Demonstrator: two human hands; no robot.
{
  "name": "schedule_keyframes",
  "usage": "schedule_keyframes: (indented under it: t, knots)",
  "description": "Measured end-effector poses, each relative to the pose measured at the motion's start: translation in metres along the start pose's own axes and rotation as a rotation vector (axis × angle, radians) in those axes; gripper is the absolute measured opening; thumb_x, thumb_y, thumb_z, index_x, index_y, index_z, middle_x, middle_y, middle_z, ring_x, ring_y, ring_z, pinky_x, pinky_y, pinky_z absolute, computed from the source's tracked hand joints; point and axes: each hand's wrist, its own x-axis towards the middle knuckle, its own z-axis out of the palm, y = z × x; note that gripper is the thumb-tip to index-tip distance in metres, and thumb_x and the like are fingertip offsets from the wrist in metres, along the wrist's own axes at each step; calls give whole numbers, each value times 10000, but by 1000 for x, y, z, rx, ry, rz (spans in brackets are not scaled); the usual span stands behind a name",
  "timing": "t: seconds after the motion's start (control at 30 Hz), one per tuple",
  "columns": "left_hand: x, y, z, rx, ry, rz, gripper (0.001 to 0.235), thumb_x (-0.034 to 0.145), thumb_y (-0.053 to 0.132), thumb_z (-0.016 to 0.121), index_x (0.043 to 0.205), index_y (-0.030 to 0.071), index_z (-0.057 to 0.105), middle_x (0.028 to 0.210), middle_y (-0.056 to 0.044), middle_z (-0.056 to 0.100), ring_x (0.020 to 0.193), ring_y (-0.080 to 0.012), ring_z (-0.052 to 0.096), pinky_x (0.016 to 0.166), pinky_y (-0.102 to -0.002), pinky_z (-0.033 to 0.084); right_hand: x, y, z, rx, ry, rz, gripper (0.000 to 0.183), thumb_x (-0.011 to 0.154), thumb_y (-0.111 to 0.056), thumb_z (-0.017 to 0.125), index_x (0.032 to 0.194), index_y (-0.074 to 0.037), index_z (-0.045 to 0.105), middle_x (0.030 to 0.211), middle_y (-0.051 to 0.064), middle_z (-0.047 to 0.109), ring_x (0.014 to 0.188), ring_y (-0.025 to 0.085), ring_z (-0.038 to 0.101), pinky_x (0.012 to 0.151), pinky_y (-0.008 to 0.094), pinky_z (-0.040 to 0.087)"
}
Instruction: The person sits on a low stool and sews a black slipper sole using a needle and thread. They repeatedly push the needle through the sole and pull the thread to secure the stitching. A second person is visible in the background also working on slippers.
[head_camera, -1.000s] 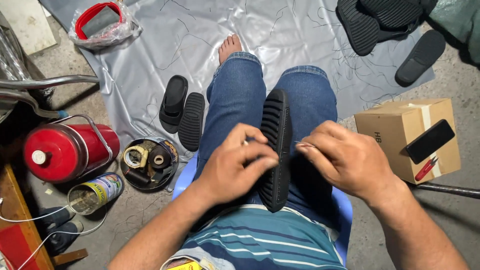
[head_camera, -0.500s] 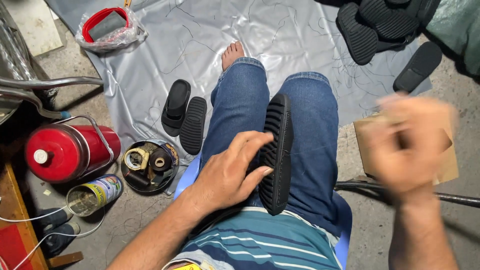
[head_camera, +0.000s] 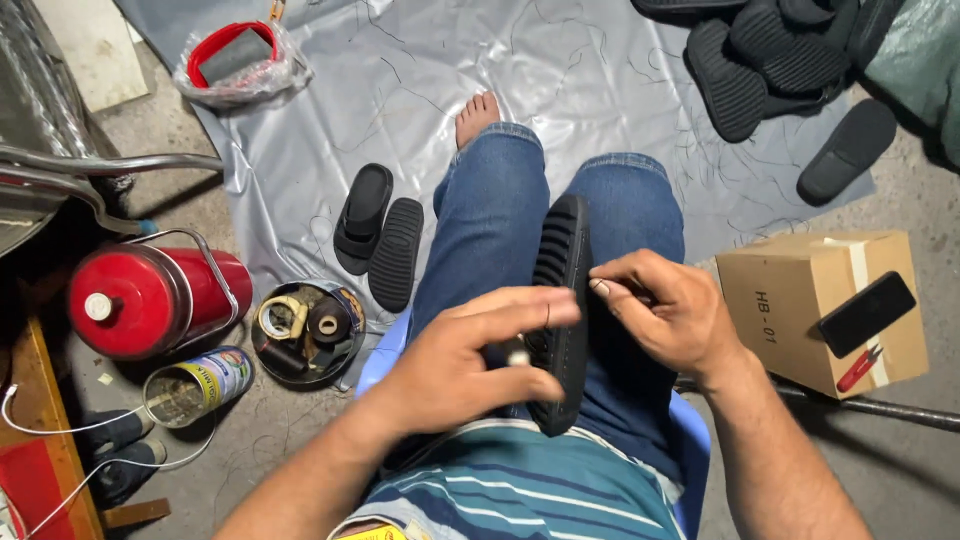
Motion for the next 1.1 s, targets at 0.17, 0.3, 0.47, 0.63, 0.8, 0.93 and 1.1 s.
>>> schedule_keyframes:
  t: [0.17, 0.3, 0.47, 0.63, 0.8, 0.93, 1.1]
  knots:
    - [2, -57, 17, 509, 54, -119, 548, 778, 392, 584, 1295, 262, 457, 763, 3, 527, 698, -186, 581, 611, -331, 450, 5, 2, -1, 51, 7, 54, 65, 793, -99, 650, 845, -82, 684, 669, -17, 657, 462, 35, 466, 443, 172, 357]
    - [10, -51, 6, 276, 32, -58, 350, 839, 116, 542, 1170, 222, 578, 772, -117, 653, 727, -333, 636, 583, -407, 504, 8, 0, -1, 185, 72, 96, 142, 716, -56, 700, 855, -81, 716, 458, 58, 540, 421, 99, 482, 413, 244, 400]
    - [-3, -53, -25, 111, -21, -118, 253, 880, 206, 519, 1107, 156, 618, 984, -113, 635, 895, -238, 604, 772, -335, 446, -1, -26, -32, -38, -256, 147, 348, 734, -237, 633, 1064, -146, 576, 742, 73, 617, 666, 177, 594, 613, 307, 456]
    - [-12, -60, -57, 226, 562, -666, 461, 862, 448, 434, 573, 142, 621, 1026, 10, 674, 1007, -135, 600, 903, -334, 403, -14, -28, -58, -105, -339, -30, 413, 874, -186, 450, 1280, -115, 454, 1073, 110, 532, 987, 197, 557, 828, 289, 459]
    - [3, -47, -17, 735, 559, -57, 242, 810, 229, 582, 1015, 104, 612, 1192, -204, 489, 1127, -358, 433, 969, -472, 311, 0, -28, -52, -305, -410, -144, 395, 792, -150, 583, 1173, -255, 591, 930, 2, 579, 751, 177, 599, 608, 316, 473]
    - [5, -44, 23, 457, 332, 234, 276, 856, 199, 605, 1085, 54, 551, 1182, -185, 529, 1107, -336, 534, 983, -433, 413, 8, -19, -45, -432, -483, -140, 423, 781, -185, 589, 1187, -300, 572, 923, -14, 549, 724, 187, 594, 525, 350, 487]
    - [3, -48, 45, 385, 401, -14, 270, 813, 259, 656, 1041, 151, 561, 1001, -26, 581, 507, -119, 565, 490, -256, 478, 9, -15, -44, -493, -473, -170, 428, 776, -189, 593, 1188, -305, 577, 904, -33, 530, 712, 170, 593, 473, 340, 492]
